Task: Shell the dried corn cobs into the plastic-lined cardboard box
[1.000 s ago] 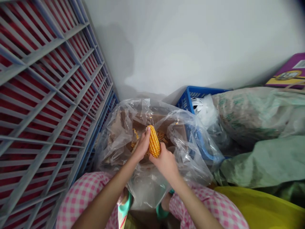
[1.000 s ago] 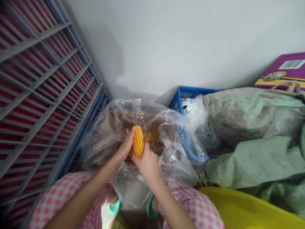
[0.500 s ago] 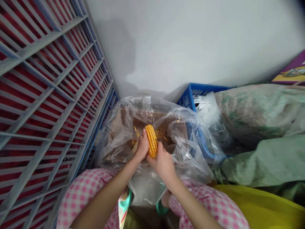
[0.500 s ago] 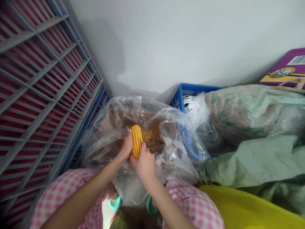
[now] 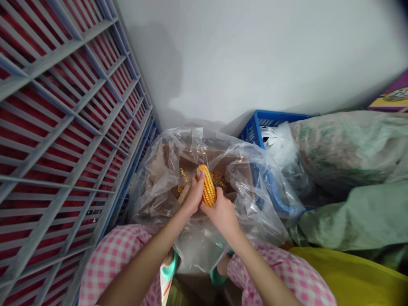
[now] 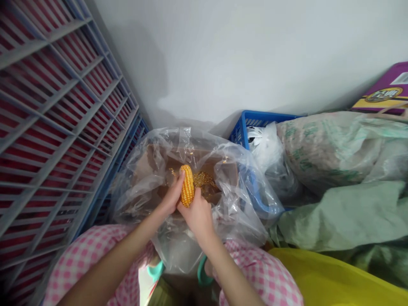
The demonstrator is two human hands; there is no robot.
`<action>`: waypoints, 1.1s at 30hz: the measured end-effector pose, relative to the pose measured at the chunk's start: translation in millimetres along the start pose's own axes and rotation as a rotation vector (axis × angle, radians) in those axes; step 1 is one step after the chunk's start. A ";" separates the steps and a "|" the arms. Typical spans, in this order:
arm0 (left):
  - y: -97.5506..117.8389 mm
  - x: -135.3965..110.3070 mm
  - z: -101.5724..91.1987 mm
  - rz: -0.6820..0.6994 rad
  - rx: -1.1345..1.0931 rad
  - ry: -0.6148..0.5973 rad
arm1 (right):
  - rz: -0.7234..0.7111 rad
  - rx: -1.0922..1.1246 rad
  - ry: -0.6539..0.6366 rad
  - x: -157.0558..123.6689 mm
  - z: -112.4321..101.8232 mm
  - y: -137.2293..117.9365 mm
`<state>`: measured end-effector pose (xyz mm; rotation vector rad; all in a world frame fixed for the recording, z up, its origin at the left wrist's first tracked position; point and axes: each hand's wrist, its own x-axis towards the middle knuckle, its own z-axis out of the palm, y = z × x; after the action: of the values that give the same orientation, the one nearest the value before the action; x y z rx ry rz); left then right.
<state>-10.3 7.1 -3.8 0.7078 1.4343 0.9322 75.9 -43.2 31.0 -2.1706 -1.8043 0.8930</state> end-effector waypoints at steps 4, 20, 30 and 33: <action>-9.0 0.9 0.9 -0.026 -0.032 0.059 | 0.005 -0.013 -0.004 -0.4 4.4 -2.8; 3.8 -4.6 2.5 -0.048 -0.134 -0.102 | 0.044 0.106 0.027 4.4 -6.8 2.8; -3.9 -4.2 1.7 -0.082 -0.126 -0.068 | 0.055 0.136 -0.021 -1.1 -7.3 -1.4; -4.3 -5.1 1.4 -0.109 -0.150 -0.089 | 0.053 0.133 -0.016 -1.8 -4.9 0.2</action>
<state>-8.0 0.8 -4.9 0.5482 1.2972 0.9021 78.6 -43.8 35.5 -2.1435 -1.6511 1.0135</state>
